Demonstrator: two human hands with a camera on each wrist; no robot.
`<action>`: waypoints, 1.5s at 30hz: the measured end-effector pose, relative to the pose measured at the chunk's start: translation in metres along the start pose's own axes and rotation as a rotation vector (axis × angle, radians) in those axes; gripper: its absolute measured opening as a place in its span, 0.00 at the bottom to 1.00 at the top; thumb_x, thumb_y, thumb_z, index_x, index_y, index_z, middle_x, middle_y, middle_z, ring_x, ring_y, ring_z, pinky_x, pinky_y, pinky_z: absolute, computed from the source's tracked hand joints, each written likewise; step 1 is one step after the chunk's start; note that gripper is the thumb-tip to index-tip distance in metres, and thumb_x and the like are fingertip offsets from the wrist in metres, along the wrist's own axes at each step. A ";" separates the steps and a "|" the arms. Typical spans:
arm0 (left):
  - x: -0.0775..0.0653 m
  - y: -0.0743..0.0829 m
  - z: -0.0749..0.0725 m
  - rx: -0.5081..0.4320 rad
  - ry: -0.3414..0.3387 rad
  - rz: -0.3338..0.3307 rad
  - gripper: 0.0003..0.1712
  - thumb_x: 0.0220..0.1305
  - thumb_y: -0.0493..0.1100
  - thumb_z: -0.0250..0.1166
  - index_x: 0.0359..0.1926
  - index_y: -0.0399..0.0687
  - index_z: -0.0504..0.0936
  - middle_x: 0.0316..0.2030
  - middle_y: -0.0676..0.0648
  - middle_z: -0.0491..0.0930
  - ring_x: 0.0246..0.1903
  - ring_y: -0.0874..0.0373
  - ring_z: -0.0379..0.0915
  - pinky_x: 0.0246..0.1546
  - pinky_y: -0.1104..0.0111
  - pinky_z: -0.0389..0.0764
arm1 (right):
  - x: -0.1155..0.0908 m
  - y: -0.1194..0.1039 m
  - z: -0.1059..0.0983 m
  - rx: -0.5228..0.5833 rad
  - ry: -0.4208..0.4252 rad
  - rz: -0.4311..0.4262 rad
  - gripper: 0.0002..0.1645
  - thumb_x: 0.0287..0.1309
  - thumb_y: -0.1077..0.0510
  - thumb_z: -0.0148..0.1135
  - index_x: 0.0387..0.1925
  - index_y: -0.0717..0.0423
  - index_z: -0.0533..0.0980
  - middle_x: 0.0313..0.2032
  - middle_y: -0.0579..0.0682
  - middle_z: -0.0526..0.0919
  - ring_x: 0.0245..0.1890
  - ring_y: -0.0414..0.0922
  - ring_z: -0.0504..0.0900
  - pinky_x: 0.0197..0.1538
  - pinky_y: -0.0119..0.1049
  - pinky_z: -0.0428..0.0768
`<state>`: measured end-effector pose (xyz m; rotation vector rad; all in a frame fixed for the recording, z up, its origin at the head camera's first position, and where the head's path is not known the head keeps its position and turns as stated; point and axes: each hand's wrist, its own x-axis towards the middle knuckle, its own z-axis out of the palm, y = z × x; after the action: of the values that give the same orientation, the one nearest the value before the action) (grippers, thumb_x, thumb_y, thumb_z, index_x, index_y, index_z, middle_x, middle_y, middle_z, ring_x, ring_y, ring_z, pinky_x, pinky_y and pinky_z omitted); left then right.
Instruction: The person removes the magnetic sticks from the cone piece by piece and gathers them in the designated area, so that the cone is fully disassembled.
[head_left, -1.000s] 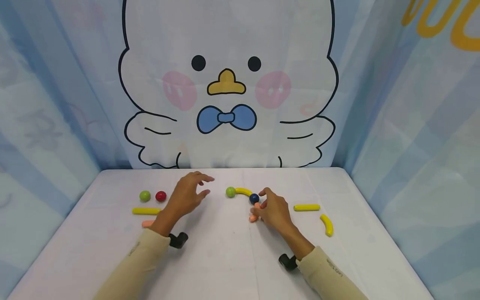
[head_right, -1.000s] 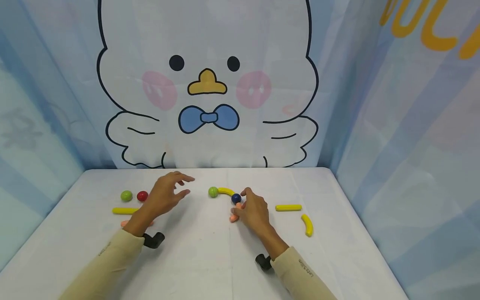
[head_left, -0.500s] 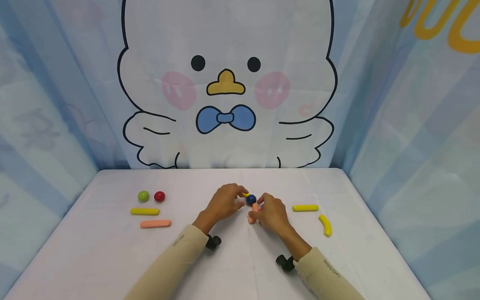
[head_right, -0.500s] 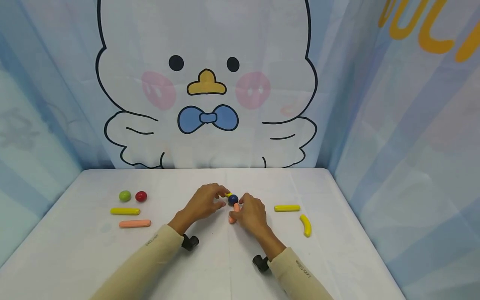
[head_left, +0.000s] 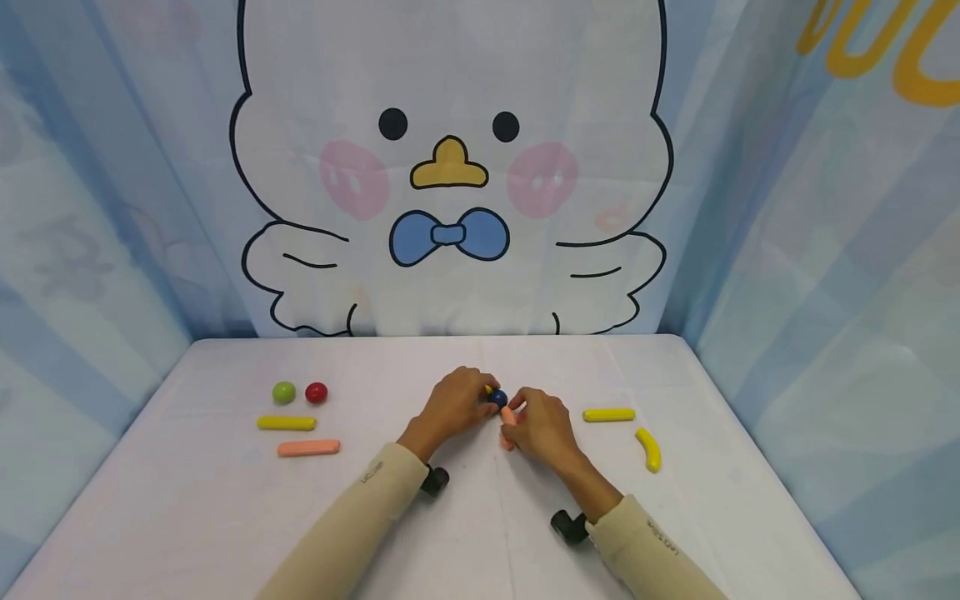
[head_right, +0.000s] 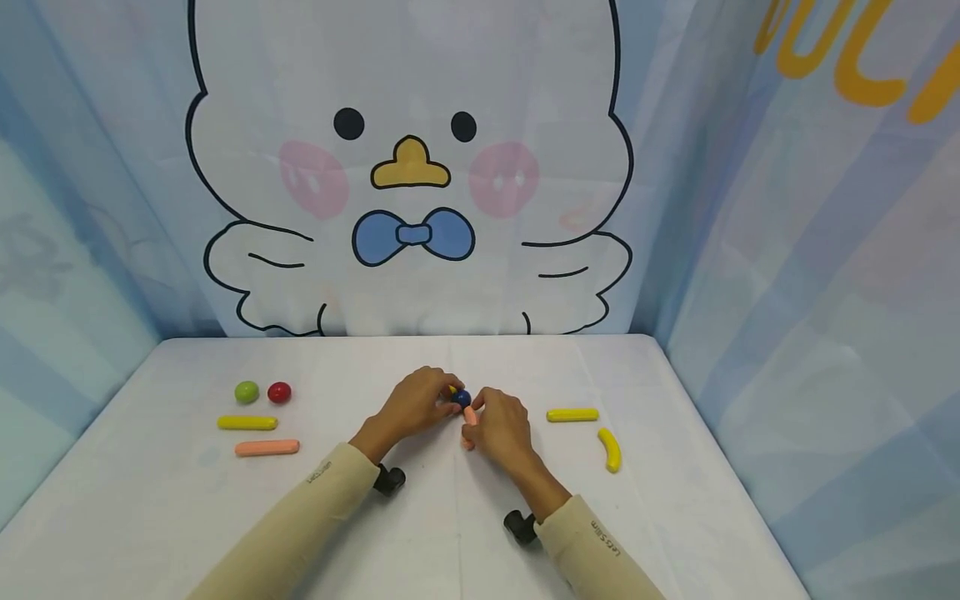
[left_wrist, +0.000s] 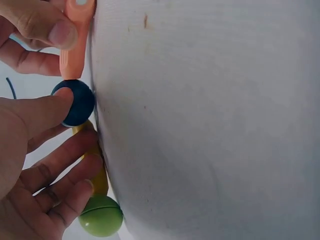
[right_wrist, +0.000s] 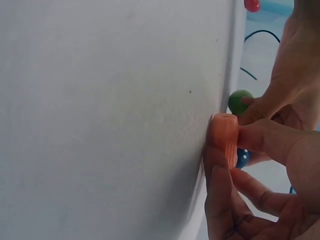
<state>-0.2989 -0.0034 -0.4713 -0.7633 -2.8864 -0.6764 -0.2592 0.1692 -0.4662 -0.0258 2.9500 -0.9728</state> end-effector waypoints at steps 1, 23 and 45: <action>0.000 0.000 0.000 0.003 0.000 0.000 0.19 0.67 0.46 0.76 0.56 0.47 0.88 0.43 0.47 0.86 0.45 0.53 0.78 0.51 0.57 0.82 | -0.001 0.000 -0.001 -0.003 -0.003 -0.001 0.19 0.53 0.57 0.80 0.45 0.54 0.82 0.24 0.45 0.84 0.29 0.44 0.79 0.34 0.36 0.74; -0.004 0.004 -0.002 0.096 -0.045 -0.019 0.21 0.67 0.54 0.75 0.56 0.52 0.87 0.45 0.49 0.85 0.46 0.54 0.75 0.55 0.59 0.81 | -0.028 0.042 -0.047 -0.084 0.123 0.037 0.20 0.58 0.54 0.78 0.52 0.49 0.85 0.37 0.48 0.89 0.36 0.47 0.80 0.34 0.36 0.73; -0.010 0.000 -0.002 0.066 0.000 0.023 0.13 0.66 0.45 0.75 0.51 0.53 0.89 0.50 0.48 0.88 0.50 0.53 0.81 0.57 0.57 0.84 | -0.057 0.099 -0.091 -0.175 0.171 0.103 0.21 0.66 0.50 0.72 0.54 0.59 0.85 0.36 0.53 0.90 0.30 0.46 0.80 0.29 0.37 0.71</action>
<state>-0.2900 -0.0090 -0.4711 -0.7864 -2.8788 -0.5752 -0.2065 0.3045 -0.4501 0.2129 3.1458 -0.7373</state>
